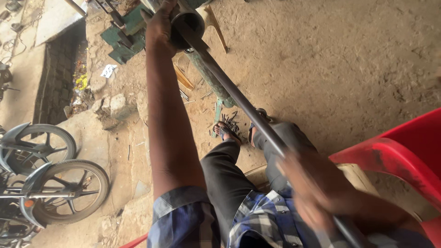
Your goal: The person sits on a chair and repeatedly pushes a long metal rod into a cylindrical die mounted on a green machine frame, working the rod up and down to press material inside the cylinder. Near the end the person pulls the rod out and holds it while seated.
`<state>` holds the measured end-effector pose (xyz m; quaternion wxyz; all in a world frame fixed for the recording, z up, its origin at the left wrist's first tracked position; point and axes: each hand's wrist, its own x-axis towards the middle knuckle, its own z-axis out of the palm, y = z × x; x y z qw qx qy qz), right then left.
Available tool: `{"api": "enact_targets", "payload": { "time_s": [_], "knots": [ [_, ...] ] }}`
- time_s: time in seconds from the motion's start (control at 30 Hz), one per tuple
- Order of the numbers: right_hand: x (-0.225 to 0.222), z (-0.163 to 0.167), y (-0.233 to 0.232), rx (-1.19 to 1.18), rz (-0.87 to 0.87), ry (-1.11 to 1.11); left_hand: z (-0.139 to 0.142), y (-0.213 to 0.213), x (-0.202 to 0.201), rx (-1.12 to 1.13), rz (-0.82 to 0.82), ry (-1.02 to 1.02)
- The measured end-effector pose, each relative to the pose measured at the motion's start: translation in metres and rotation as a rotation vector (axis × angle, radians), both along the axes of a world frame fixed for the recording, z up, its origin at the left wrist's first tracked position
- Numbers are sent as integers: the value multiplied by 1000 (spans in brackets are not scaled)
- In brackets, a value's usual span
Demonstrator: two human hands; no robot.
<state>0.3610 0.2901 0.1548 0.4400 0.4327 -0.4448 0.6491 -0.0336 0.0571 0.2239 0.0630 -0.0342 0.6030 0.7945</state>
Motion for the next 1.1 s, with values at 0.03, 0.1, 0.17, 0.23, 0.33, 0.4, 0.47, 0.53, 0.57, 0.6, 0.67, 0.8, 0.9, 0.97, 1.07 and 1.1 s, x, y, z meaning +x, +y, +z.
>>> {"api": "enact_targets", "payload": {
  "time_s": [0.03,0.1,0.17,0.23,0.33,0.4,0.47,0.53,0.57,0.6,0.67,0.8,0.9,0.97,1.07,1.1],
  "knots": [
    [-24,-3,-9,-15,-7,20,-2,3,-1,82,50,74],
    [-63,-6,-17,-26,-20,58,-3,5,0,180,95,153],
    [-76,-2,-12,60,-29,62,-3,3,0,208,82,157],
    [-61,5,2,151,-53,52,-5,-3,2,216,64,94],
    [-8,20,23,204,-42,50,-14,-8,3,248,87,73],
    [6,32,20,98,12,18,-20,-9,1,300,90,106],
    [-9,42,5,45,9,22,-21,-6,-3,374,65,164],
    [-47,49,-14,28,-4,46,-15,-1,-7,455,-124,172],
    [-69,50,-21,19,2,62,-10,2,-9,490,-227,185],
    [-86,46,-26,12,15,64,-4,5,-10,332,-90,181],
    [-103,29,-22,38,41,57,7,11,-11,25,192,161],
    [-59,-36,25,552,-274,24,13,15,-6,-97,236,145],
    [-2,-70,56,580,-283,3,9,9,-3,-107,137,234],
    [19,-68,62,119,15,25,4,1,0,-90,51,367],
    [1,-33,41,-39,-9,13,-5,-7,6,0,72,257],
    [-16,-18,31,19,-27,31,-7,-8,7,10,82,249]
  ]
}}
